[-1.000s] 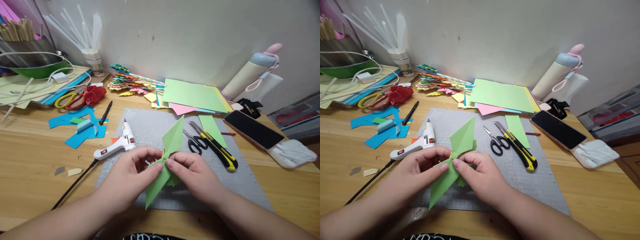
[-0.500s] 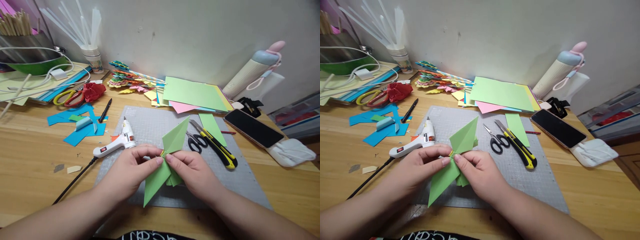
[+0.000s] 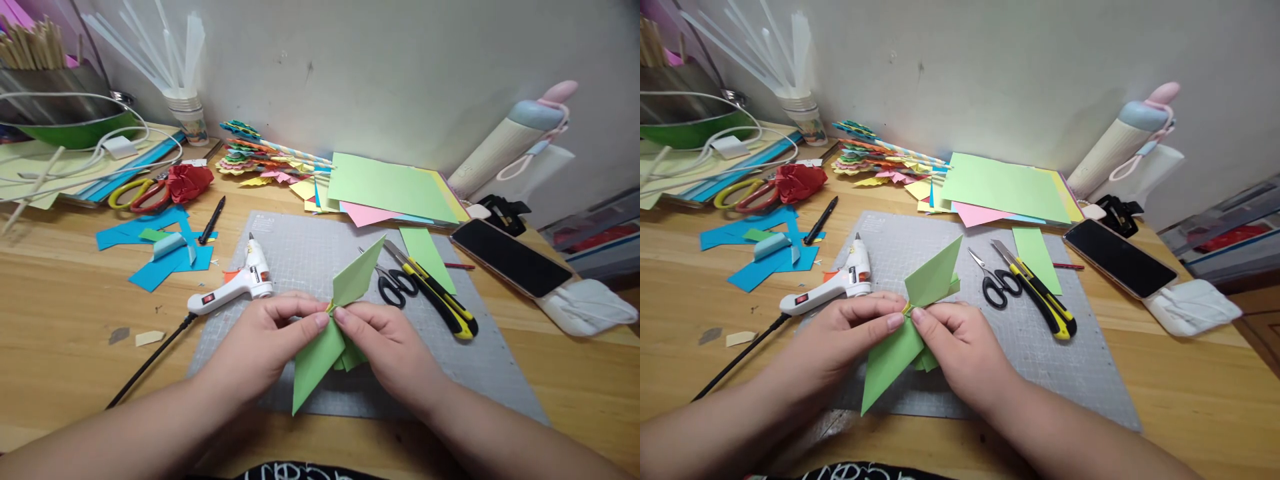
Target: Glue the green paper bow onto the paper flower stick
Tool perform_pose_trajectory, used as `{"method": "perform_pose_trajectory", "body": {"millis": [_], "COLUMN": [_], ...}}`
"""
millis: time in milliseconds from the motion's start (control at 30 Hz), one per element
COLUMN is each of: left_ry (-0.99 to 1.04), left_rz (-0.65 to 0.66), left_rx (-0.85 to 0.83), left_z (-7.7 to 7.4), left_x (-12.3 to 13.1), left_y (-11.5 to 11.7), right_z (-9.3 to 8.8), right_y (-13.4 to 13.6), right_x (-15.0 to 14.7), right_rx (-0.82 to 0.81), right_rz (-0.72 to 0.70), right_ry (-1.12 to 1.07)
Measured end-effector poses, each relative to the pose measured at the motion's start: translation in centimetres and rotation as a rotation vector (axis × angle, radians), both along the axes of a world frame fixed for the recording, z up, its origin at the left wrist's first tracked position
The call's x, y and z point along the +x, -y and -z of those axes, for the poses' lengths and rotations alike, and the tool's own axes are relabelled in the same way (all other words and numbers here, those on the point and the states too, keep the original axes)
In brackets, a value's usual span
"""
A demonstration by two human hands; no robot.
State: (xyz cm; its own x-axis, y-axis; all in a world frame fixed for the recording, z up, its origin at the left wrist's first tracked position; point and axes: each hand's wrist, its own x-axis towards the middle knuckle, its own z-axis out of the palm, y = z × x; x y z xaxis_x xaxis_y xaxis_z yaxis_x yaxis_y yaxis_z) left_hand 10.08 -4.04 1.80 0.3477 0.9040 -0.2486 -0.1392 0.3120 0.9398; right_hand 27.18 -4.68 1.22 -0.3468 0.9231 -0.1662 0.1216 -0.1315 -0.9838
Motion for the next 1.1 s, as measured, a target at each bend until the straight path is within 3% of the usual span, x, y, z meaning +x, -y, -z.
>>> {"method": "perform_pose_trajectory", "body": {"millis": [200, 367, 600, 733, 900, 1000, 1100], "left_ry": [-0.062, -0.097, -0.003, 0.167, 0.26, 0.252, 0.239], "left_rz": [0.01, -0.016, -0.21, -0.242, -0.23, -0.2, -0.175], "left_rx": [0.04, 0.062, -0.246, -0.351, -0.41, -0.409, -0.407], "left_z": [-0.1, -0.2, 0.1, -0.2, -0.4, -0.2, 0.0], "left_x": [0.0, 0.3, 0.2, 0.0, 0.0, 0.0, 0.1], "left_y": [-0.1, -0.2, -0.3, -0.8, -1.0, -1.1, -1.0], "right_z": [-0.1, 0.1, 0.2, 0.3, 0.7, 0.7, 0.5], "right_y": [0.0, -0.1, 0.1, -0.4, -1.1, -1.3, -1.5], "right_x": [0.0, -0.3, 0.1, 0.4, 0.1, 0.1, 0.3], "right_rx": [-0.084, -0.065, 0.044, 0.02, -0.142, -0.193, -0.221], "right_rz": [-0.006, 0.002, -0.022, 0.112, 0.379, 0.433, 0.399], "right_ry": [-0.053, -0.035, 0.01, -0.004, -0.283, -0.404, -0.46]}}
